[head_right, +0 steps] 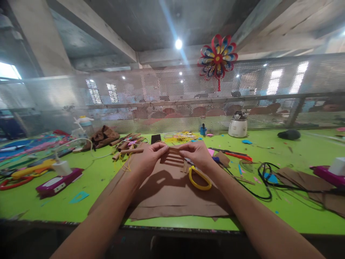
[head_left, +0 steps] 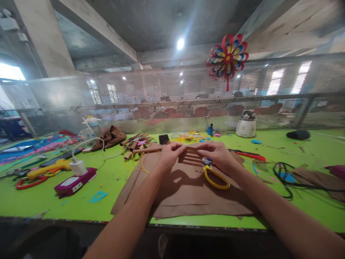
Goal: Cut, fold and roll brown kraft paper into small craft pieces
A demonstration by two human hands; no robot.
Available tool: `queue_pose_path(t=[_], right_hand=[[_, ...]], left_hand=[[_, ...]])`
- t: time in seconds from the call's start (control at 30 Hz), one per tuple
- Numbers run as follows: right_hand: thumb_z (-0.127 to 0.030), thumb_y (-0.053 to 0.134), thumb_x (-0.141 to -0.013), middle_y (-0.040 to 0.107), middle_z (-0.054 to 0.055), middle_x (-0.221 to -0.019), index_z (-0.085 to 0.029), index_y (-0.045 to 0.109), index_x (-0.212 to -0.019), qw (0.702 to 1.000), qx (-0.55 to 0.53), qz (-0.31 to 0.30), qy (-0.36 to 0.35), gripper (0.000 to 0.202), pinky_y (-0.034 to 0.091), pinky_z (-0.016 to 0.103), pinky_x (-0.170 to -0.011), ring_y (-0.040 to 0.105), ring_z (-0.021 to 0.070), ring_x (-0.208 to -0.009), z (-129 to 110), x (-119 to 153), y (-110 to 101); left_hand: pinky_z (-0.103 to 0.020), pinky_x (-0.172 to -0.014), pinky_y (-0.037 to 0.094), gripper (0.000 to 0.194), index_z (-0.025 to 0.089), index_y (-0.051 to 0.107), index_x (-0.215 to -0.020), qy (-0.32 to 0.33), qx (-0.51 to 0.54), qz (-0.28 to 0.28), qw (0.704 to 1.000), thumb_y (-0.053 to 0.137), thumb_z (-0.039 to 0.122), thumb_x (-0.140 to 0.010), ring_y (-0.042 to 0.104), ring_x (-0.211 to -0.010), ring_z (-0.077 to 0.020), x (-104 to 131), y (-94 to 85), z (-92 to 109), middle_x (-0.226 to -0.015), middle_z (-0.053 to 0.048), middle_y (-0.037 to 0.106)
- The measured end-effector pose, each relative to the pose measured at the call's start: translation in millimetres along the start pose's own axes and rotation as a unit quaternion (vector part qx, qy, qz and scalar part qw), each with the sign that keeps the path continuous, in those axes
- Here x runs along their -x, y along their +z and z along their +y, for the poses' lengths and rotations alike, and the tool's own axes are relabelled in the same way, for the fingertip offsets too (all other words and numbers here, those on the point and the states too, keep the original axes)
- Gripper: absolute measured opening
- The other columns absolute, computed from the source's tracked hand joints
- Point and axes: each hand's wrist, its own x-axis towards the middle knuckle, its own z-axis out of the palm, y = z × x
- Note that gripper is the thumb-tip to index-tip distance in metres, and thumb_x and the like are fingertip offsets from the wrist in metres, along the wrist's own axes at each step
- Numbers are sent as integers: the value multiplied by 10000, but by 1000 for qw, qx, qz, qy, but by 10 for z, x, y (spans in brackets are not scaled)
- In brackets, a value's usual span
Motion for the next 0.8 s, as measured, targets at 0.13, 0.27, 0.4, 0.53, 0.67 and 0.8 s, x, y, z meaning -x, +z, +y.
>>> queue_pose_path(t=[0.13, 0.27, 0.4, 0.53, 0.67, 0.8], right_hand=[[-240, 661, -656, 704, 29, -746, -204, 725, -727, 998, 50, 29, -39, 102, 500, 317, -705, 626, 162, -707, -10, 4, 4], [-222, 628, -690, 703, 40, -751, -210, 722, -730, 986, 125, 33, -109, 102, 496, 340, -726, 628, 179, -734, -17, 7, -10], [-215, 610, -711, 689, 33, -743, -217, 716, -714, 982, 139, 21, -127, 106, 488, 332, -721, 618, 169, -731, -20, 15, -18], [-231, 629, -692, 673, 27, -730, -202, 701, -693, 991, 105, 23, -83, 78, 485, 314, -699, 604, 156, -711, -40, 23, -22], [-246, 665, -654, 679, 38, -804, -176, 684, -863, 1000, 12, -17, 13, 221, 492, 320, -718, 614, 160, -748, -69, 27, -61], [-273, 673, -668, 668, 44, -778, -155, 671, -878, 998, 1, -34, 56, 241, 483, 307, -691, 601, 150, -716, -66, 30, -54]], left_hand=[[-251, -589, 407, 280, 168, 646, -700, -29, 61, -15, 998, 593, 436, -760, 502, -635, -127, -5, -2, -29, -678, -29, 577], [-264, -587, 413, 326, 162, 646, -650, -63, 46, -26, 997, 575, 459, -766, 514, -634, -143, -15, -12, -84, -655, -44, 585], [-255, -575, 394, 235, 168, 642, -625, -43, 2, -94, 995, 659, 388, -706, 481, -585, -127, 0, -19, -80, -603, -25, 567], [-253, -549, 367, 199, 173, 637, -619, -25, -20, -87, 996, 667, 354, -697, 445, -536, -115, 13, -15, -42, -547, -7, 531], [-264, -562, 367, 162, 184, 640, -621, 2, -50, -47, 998, 652, 322, -704, 457, -544, -123, 5, -6, -32, -563, -12, 548], [-273, -586, 371, 136, 185, 647, -623, 18, -82, -34, 996, 642, 294, -705, 477, -567, -130, 3, 12, -12, -597, -21, 578]])
